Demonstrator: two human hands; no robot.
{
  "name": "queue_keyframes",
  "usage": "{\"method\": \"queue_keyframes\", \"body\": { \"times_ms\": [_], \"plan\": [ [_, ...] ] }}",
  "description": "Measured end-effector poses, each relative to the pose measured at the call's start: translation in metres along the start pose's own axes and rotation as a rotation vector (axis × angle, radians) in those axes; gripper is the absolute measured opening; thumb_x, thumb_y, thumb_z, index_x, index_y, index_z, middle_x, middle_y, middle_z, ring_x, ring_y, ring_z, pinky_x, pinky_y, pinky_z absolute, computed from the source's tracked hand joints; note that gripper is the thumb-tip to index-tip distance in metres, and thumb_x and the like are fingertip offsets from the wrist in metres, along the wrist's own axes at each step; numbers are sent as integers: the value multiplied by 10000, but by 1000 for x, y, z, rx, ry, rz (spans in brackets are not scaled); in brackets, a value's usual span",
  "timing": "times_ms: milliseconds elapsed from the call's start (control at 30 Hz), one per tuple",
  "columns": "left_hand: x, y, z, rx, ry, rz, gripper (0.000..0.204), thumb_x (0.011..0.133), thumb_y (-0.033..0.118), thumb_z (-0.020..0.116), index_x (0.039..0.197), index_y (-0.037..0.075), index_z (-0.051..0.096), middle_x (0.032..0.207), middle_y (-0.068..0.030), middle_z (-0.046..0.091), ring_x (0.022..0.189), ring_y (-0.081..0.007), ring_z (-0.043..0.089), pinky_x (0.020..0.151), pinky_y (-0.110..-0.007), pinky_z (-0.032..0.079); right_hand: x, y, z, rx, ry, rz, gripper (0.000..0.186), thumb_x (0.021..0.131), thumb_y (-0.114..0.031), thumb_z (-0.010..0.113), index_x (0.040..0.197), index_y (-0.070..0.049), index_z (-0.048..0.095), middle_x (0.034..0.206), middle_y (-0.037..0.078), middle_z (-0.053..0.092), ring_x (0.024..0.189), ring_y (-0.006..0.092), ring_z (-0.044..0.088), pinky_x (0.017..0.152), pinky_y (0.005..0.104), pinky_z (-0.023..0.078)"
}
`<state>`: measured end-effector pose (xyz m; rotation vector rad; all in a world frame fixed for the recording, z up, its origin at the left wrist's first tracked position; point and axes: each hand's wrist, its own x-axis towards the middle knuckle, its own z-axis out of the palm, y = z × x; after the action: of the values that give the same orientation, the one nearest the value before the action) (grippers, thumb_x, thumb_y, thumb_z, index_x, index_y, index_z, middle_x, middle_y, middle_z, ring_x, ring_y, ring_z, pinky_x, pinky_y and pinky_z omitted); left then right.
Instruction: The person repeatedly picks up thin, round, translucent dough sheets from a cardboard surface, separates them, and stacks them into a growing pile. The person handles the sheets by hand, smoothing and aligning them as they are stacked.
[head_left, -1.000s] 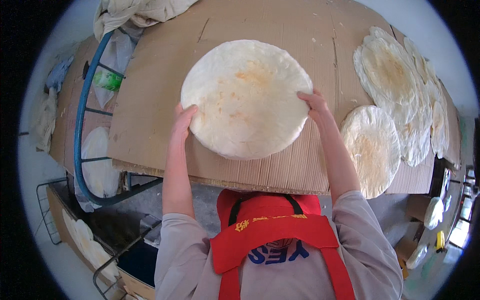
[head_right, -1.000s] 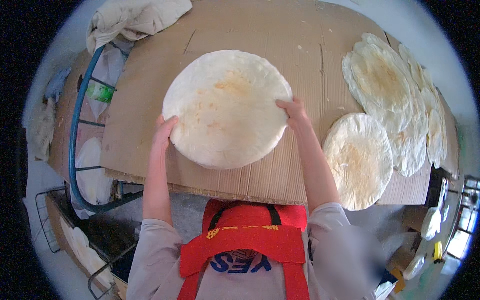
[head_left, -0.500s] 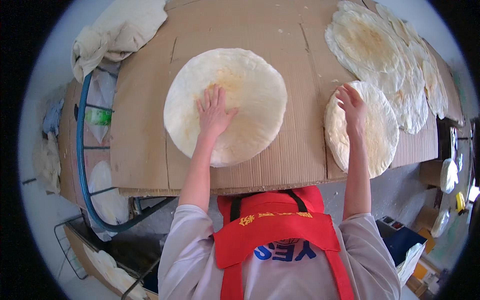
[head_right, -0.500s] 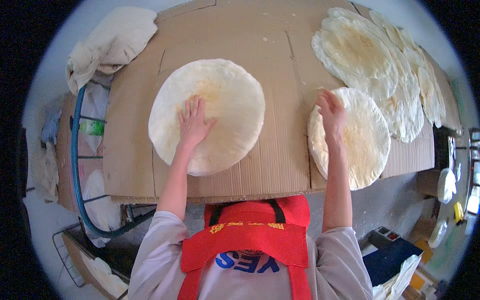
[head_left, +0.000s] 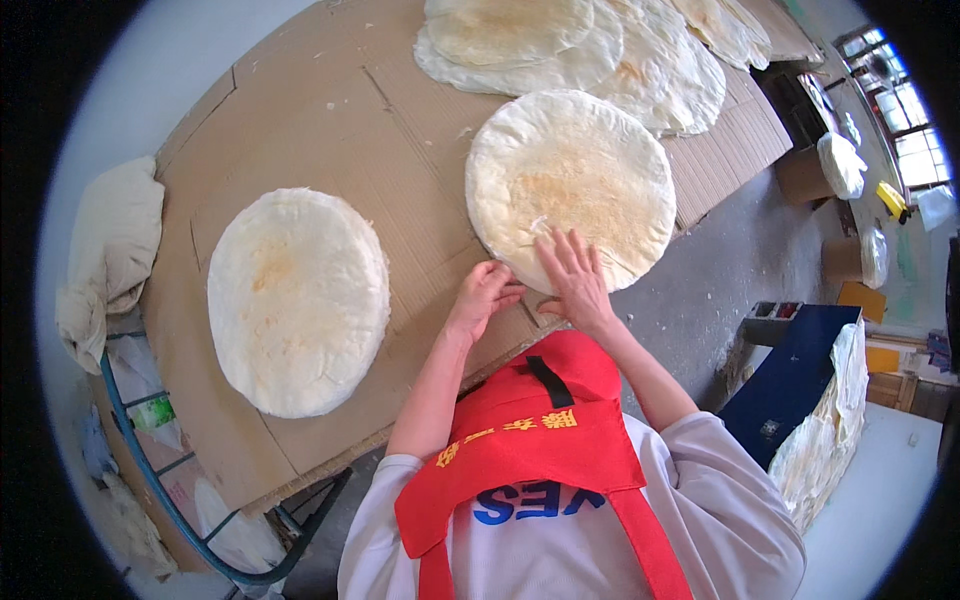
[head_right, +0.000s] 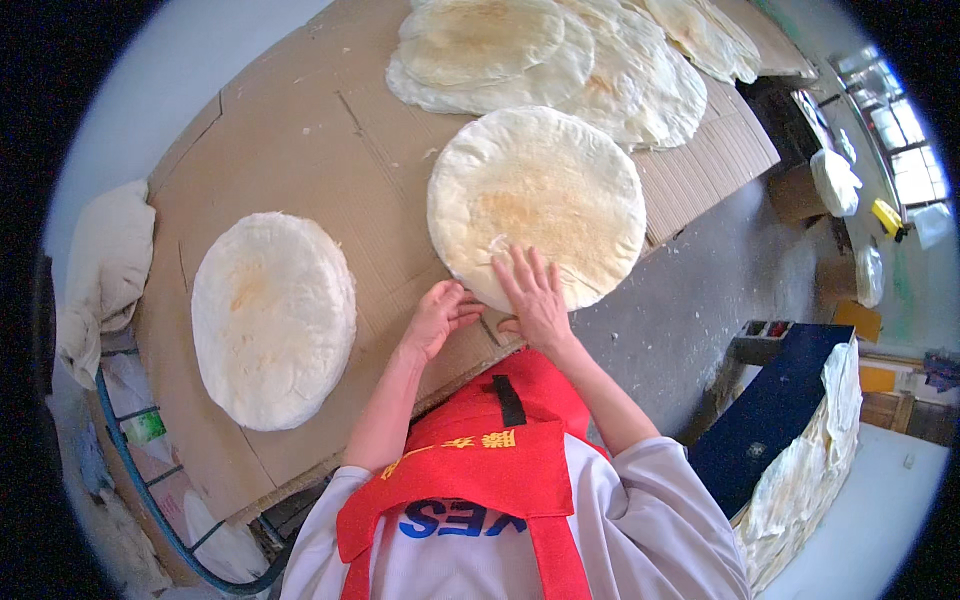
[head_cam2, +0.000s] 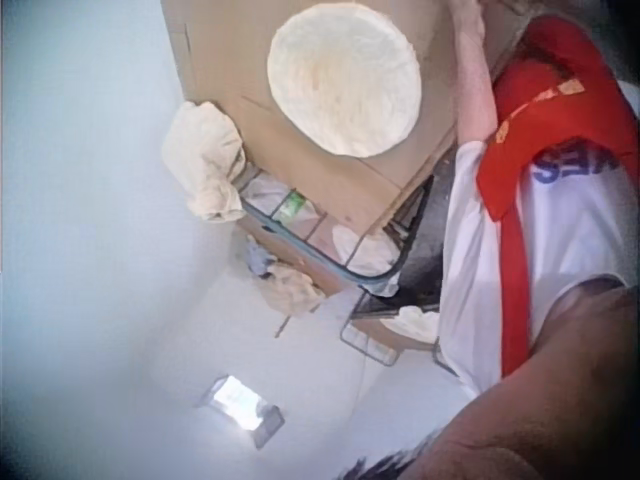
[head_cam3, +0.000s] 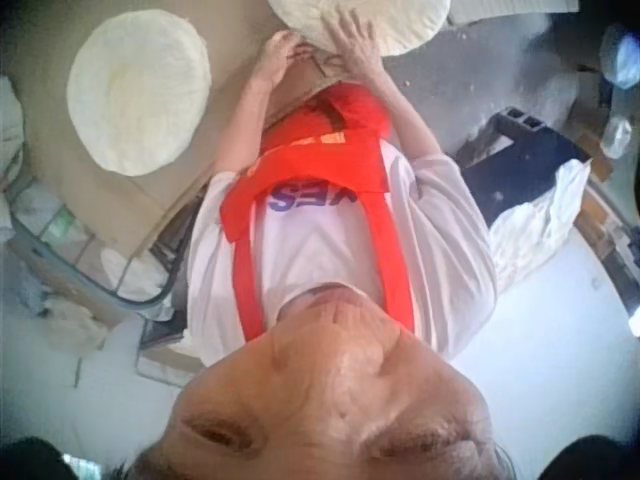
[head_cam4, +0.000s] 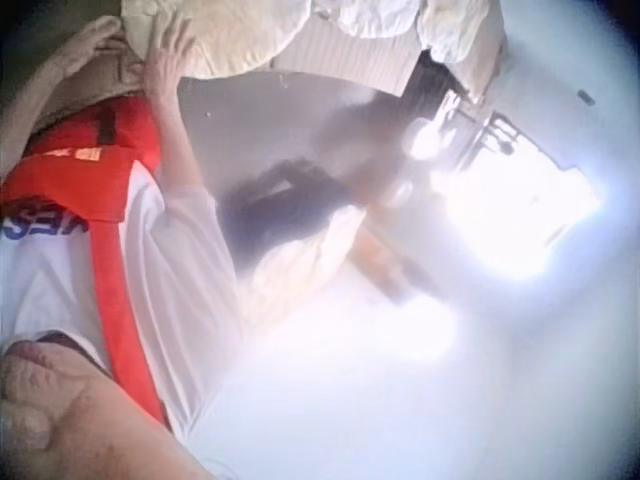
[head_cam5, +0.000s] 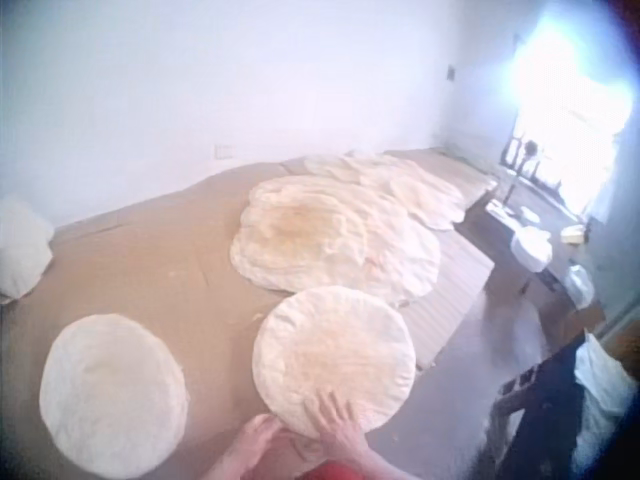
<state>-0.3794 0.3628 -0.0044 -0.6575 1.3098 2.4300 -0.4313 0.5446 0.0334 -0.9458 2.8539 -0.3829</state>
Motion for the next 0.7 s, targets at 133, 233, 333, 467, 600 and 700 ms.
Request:
{"method": "queue_keyframes", "body": {
  "times_ms": [133, 233, 333, 467, 600, 700],
  "plan": [
    [-4, 6, 18, -254, -35, 29, 334, 894, 275, 440, 1088, 6, 402, 1028, -179, 543, 911, -255, 575, 799, -345, 480, -5, 14, 16, -52, 57, -57, 908, 564, -194, 729, 1337, -183, 253, 1377, 80, 256, 1269, 295, 239, 1020, 482, 205],
    [-4, 8, 24, -305, -43, 59, 320, 893, 267, 444, 1077, 8, 413, 1049, -181, 539, 935, -273, 569, 822, -361, 471, -7, 15, 32, -140, 179, -76, 727, 674, -163, 619, 1322, -180, 289, 1335, 85, 323, 1235, 297, 297, 995, 481, 246],
    [-15, -2, 9, -155, 40, 24, 350, 895, 280, 439, 1094, -7, 408, 1062, -184, 537, 954, -274, 558, 850, -374, 457, -2, 14, 30, -145, 269, -76, 623, 729, -119, 533, 1309, -174, 312, 1240, 97, 420, 1152, 302, 390, 938, 457, 316],
    [-13, -28, -5, -160, 211, -16, 398, 888, 303, 456, 1110, -24, 409, 1068, -190, 533, 982, -282, 539, 880, -385, 436, 20, 17, -8, 81, 106, 23, 619, 716, -82, 531, 1295, -150, 322, 1116, 98, 517, 995, 283, 518, 799, 410, 429],
    [12, -32, 6, -332, 177, -4, 442, 868, 344, 489, 1104, -24, 422, 1030, -183, 544, 961, -268, 542, 882, -383, 433, 29, 31, -23, 145, -38, 26, 635, 700, -75, 548, 1289, -133, 319, 1038, 96, 565, 860, 267, 582, 667, 391, 479],
    [21, -32, 7, -421, 123, -11, 424, 849, 367, 520, 1046, -4, 462, 950, -151, 572, 902, -249, 563, 842, -373, 457, 23, 34, -2, 154, 76, -30, 673, 692, -108, 577, 1304, -149, 302, 1124, 95, 521, 983, 277, 533, 777, 404, 450]
  ]
}}
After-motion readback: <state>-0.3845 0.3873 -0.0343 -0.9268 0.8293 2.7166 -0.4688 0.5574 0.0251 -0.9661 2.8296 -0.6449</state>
